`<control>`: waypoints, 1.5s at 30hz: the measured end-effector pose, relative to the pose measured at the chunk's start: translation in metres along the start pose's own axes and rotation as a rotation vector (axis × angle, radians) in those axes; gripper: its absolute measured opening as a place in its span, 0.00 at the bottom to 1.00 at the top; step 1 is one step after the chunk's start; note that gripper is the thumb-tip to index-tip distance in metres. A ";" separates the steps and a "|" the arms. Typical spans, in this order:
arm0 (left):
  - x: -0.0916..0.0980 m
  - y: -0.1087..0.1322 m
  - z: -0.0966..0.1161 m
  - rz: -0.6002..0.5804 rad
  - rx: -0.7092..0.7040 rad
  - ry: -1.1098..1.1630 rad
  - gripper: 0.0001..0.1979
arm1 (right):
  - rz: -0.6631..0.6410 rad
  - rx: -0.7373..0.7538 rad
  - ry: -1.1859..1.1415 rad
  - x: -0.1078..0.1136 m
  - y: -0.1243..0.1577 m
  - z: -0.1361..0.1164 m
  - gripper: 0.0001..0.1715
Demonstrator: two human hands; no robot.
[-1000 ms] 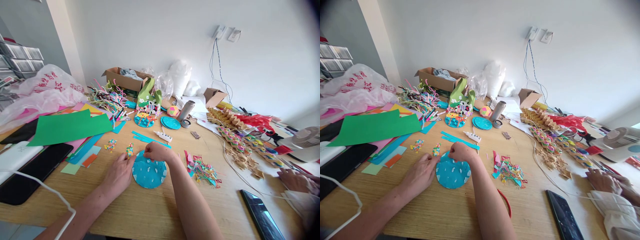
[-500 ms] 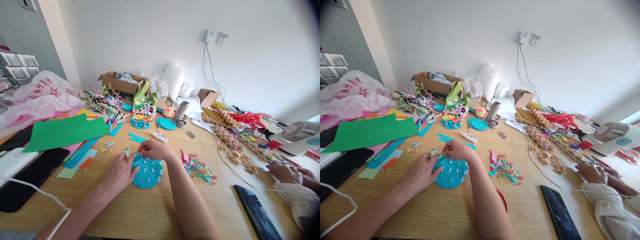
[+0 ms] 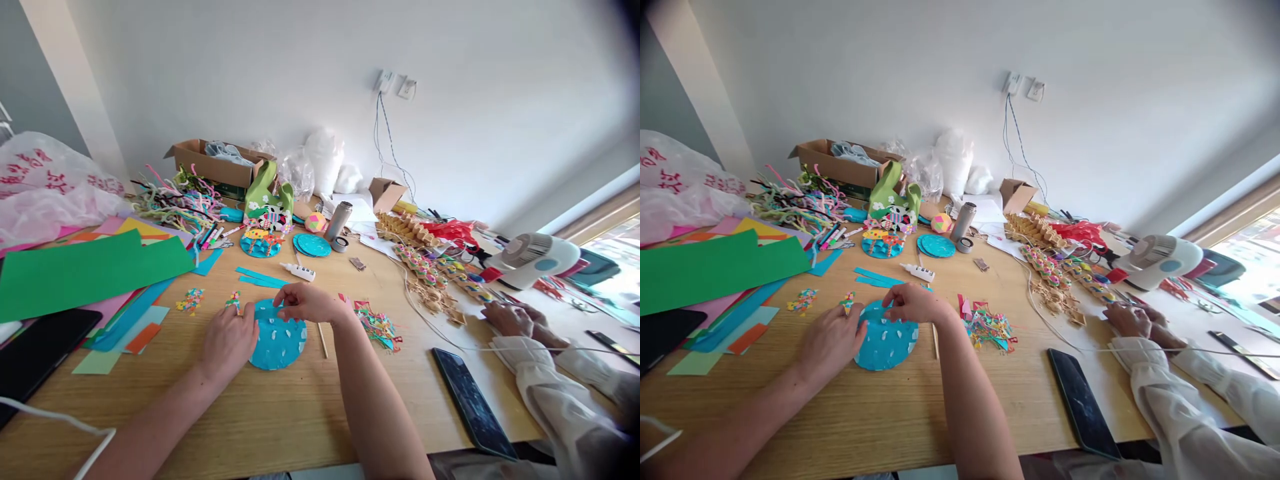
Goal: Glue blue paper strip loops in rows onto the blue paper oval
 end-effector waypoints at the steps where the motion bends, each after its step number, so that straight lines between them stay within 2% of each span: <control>1: 0.000 0.000 0.000 0.003 -0.002 0.001 0.13 | 0.015 -0.008 -0.022 0.003 0.004 0.006 0.10; 7: -0.003 0.000 -0.002 0.022 -0.006 0.005 0.12 | 0.100 0.019 -0.214 0.020 0.020 0.044 0.18; 10: -0.004 0.000 -0.003 0.028 0.002 -0.002 0.13 | 0.206 -0.002 -0.277 0.024 0.020 0.058 0.22; 13: -0.005 0.000 -0.004 0.031 0.008 -0.013 0.13 | 0.316 -0.016 -0.296 0.027 0.019 0.066 0.22; 16: -0.007 0.000 -0.004 0.033 0.012 -0.018 0.13 | 0.349 0.003 -0.331 0.030 0.020 0.070 0.21; 20: -0.010 -0.001 -0.004 0.036 0.017 -0.019 0.16 | 0.306 0.031 -0.406 0.031 0.024 0.071 0.20; 25: -0.011 0.001 -0.005 0.046 0.032 -0.008 0.19 | 0.333 0.007 -0.460 0.031 0.021 0.076 0.15; 30: -0.012 0.001 -0.006 0.039 0.030 0.009 0.16 | 0.384 -0.026 -0.476 0.027 0.015 0.079 0.09; 38: -0.012 0.003 -0.008 0.080 0.036 0.021 0.15 | 0.408 -0.097 -0.488 0.028 0.011 0.083 0.15; 45: -0.012 0.003 -0.008 0.093 0.034 0.063 0.14 | 0.427 -0.082 -0.481 0.026 0.011 0.083 0.12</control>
Point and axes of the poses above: each hand's wrist, its own y-axis away from the middle knuckle, its own x-axis out of the back of the hand, z = x × y, the point moved 3 cm from there along -y, towards the middle knuckle, and after that the axes turned 14 degrees about -y, right-handed, at the moved point
